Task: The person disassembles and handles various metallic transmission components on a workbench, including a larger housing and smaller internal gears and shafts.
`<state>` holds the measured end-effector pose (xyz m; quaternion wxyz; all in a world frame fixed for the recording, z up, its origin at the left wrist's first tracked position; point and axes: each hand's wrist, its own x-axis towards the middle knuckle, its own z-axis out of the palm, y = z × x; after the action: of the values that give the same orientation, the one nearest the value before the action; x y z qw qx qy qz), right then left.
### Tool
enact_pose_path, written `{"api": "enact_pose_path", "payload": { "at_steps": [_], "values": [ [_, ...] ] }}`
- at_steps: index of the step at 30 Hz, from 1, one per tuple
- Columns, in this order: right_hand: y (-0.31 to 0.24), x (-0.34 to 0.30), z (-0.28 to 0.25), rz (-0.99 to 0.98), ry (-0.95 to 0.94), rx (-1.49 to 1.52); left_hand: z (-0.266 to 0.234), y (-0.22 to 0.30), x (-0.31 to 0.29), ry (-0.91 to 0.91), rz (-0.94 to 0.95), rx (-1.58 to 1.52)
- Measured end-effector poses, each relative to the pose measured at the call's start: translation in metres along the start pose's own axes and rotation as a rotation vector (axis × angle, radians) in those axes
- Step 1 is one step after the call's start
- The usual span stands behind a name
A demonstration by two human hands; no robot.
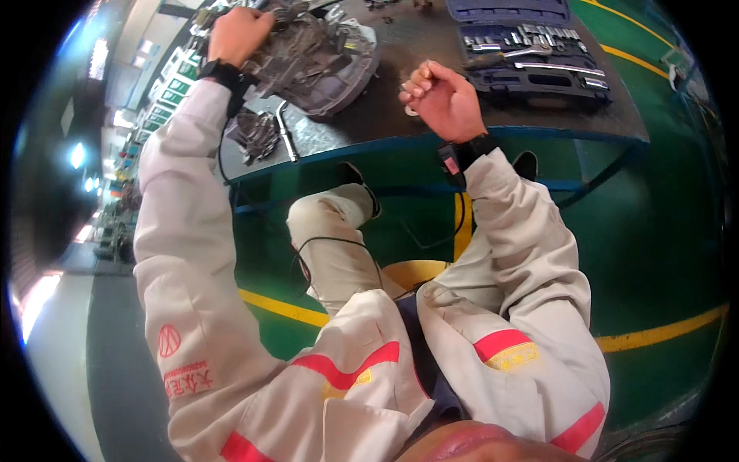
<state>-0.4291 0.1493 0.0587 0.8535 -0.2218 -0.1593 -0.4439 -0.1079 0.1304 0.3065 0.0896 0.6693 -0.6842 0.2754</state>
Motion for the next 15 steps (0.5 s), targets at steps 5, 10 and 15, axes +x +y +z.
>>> {"api": "enact_pose_path", "payload": {
  "at_steps": [5,10,15],
  "values": [
    [-0.001,-0.004,0.014,0.054,-0.101,0.048,0.009,-0.007,0.010,0.010,-0.046,0.015],
    [0.001,-0.001,0.019,0.054,-0.084,-0.004,-0.003,-0.019,-0.003,0.022,-0.056,-0.044],
    [-0.005,-0.006,0.002,-0.006,-0.067,-0.142,-0.014,0.002,-0.041,0.203,-0.030,-0.249]
  ]
}}
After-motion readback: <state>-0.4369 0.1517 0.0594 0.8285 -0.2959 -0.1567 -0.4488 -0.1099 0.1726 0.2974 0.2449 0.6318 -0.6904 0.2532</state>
